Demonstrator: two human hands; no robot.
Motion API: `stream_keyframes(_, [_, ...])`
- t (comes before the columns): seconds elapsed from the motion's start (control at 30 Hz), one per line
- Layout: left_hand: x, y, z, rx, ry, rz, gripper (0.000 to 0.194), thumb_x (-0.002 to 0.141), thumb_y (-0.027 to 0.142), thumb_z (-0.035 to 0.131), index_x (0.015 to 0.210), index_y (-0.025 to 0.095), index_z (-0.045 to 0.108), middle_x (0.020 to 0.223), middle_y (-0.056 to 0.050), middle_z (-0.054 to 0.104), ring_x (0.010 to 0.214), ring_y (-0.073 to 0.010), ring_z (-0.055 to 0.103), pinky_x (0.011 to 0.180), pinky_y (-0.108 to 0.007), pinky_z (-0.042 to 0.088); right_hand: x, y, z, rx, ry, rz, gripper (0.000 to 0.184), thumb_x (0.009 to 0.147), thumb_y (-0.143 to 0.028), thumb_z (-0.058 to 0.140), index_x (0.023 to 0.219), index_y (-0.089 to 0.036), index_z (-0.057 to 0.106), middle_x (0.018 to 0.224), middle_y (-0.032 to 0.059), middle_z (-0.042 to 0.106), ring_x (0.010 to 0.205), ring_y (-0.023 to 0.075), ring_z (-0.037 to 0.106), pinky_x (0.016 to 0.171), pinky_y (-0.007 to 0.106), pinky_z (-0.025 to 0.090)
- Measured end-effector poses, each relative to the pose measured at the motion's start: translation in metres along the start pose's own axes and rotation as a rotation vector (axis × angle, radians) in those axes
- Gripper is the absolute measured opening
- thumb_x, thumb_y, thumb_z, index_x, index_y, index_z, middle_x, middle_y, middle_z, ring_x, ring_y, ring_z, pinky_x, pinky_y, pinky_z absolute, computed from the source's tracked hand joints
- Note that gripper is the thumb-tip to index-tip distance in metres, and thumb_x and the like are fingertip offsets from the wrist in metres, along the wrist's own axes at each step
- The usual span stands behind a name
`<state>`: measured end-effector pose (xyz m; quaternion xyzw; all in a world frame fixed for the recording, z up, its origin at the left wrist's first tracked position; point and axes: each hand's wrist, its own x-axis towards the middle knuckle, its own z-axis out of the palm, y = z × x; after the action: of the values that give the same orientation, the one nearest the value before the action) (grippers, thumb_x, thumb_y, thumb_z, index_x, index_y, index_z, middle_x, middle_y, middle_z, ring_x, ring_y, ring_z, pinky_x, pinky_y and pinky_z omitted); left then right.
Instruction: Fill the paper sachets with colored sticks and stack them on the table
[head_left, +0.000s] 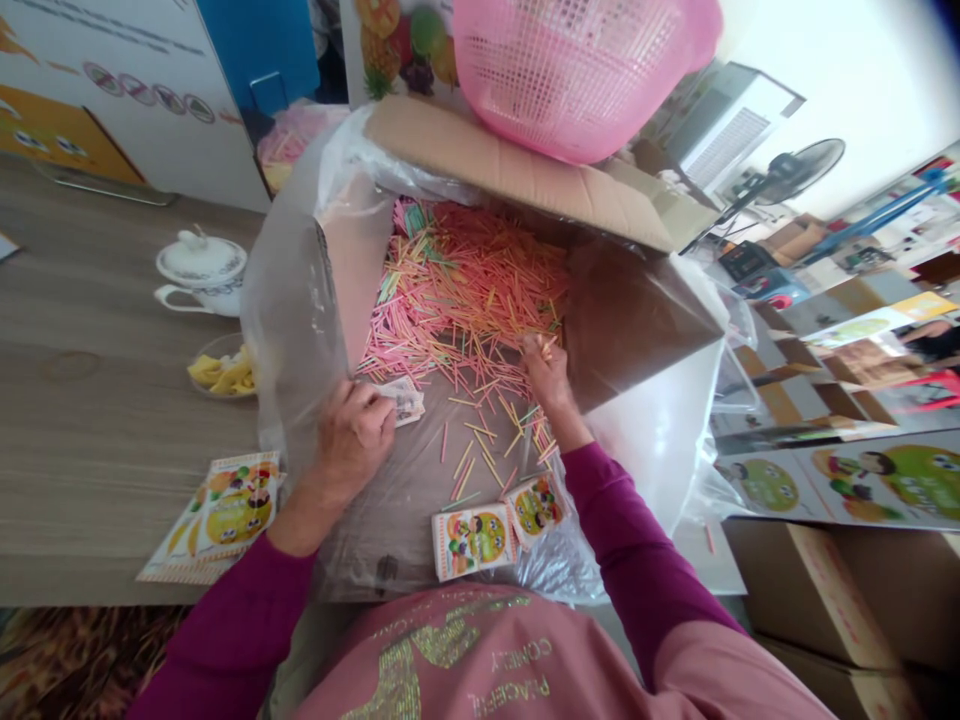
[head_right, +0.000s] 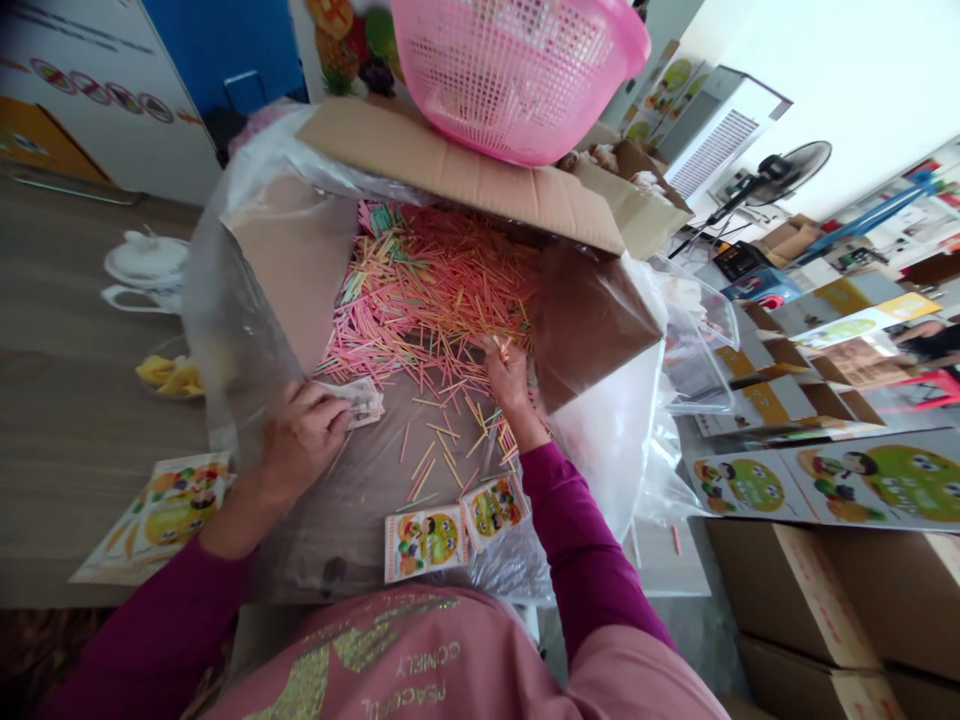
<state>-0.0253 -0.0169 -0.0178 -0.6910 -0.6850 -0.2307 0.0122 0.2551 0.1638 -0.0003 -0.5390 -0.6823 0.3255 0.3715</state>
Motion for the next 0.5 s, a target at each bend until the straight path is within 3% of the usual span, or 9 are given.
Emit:
stream_keyframes(0.1, [-0.004,-0.001,0.004,-0.024,-0.056,-0.012,0.027,0.101,0.024,0.058,0.084,0.026,0.079,0.093,-0.011,0.076,0.098,-0.0304,0.066,0.087,-0.044,0.052,-0.003,-0.001,0.02,0.24,0.052,0.049,0.065,0.1,-0.08,0.047,0.101,-0.022,0.076,0.06,-0.0028,0.046,0.059,0.0194,0.049,0.066,0.036,0.05])
stream_keyframes(0.17, [-0.007,-0.003,0.007,-0.058,-0.05,-0.042,0.023,0.101,0.03,0.061,0.093,0.027,0.081,0.098,-0.011,0.078,0.099,-0.031,0.068,0.088,-0.044,0.052,-0.007,-0.005,0.034,0.26,-0.033,0.028,0.074,0.099,-0.087,0.041,0.101,-0.022,0.077,0.064,-0.0004,0.05,0.063,0.0204,0.051,0.07,0.038,0.051])
stream_keyframes(0.27, [-0.008,-0.007,0.007,-0.118,-0.058,-0.076,0.019,0.099,0.032,0.065,0.094,0.027,0.082,0.101,-0.01,0.079,0.102,-0.0305,0.07,0.088,-0.042,0.053,-0.014,-0.007,0.051,0.119,-0.263,-0.099,0.08,0.104,-0.084,0.031,0.096,-0.021,0.079,0.077,0.0059,0.064,0.078,0.0233,0.061,0.084,0.04,0.055])
stream_keyframes(0.33, [-0.007,-0.009,0.006,-0.157,-0.081,-0.092,0.02,0.099,0.03,0.065,0.089,0.027,0.082,0.1,-0.009,0.079,0.103,-0.0296,0.07,0.089,-0.041,0.054,-0.014,-0.005,0.057,0.032,-0.387,-0.197,0.069,0.102,-0.079,0.045,0.083,-0.021,0.078,0.084,0.0076,0.071,0.092,0.024,0.066,0.096,0.04,0.054])
stream_keyframes(0.4, [-0.004,-0.01,0.004,-0.198,-0.09,-0.114,0.023,0.1,0.029,0.064,0.085,0.026,0.081,0.099,-0.008,0.078,0.104,-0.0284,0.07,0.09,-0.04,0.054,-0.011,0.0,0.059,0.0,-0.428,-0.27,0.057,0.099,-0.072,0.06,0.073,-0.023,0.074,0.084,0.0069,0.074,0.097,0.0241,0.068,0.105,0.04,0.052])
stream_keyframes(0.5, [-0.002,-0.011,0.002,-0.26,-0.048,-0.153,0.02,0.099,0.028,0.068,0.084,0.024,0.081,0.098,-0.008,0.077,0.104,-0.0278,0.069,0.093,-0.04,0.055,-0.007,0.007,0.056,0.018,-0.418,-0.341,0.056,0.101,-0.067,0.061,0.068,-0.024,0.072,0.082,0.0069,0.075,0.093,0.0248,0.07,0.103,0.042,0.053])
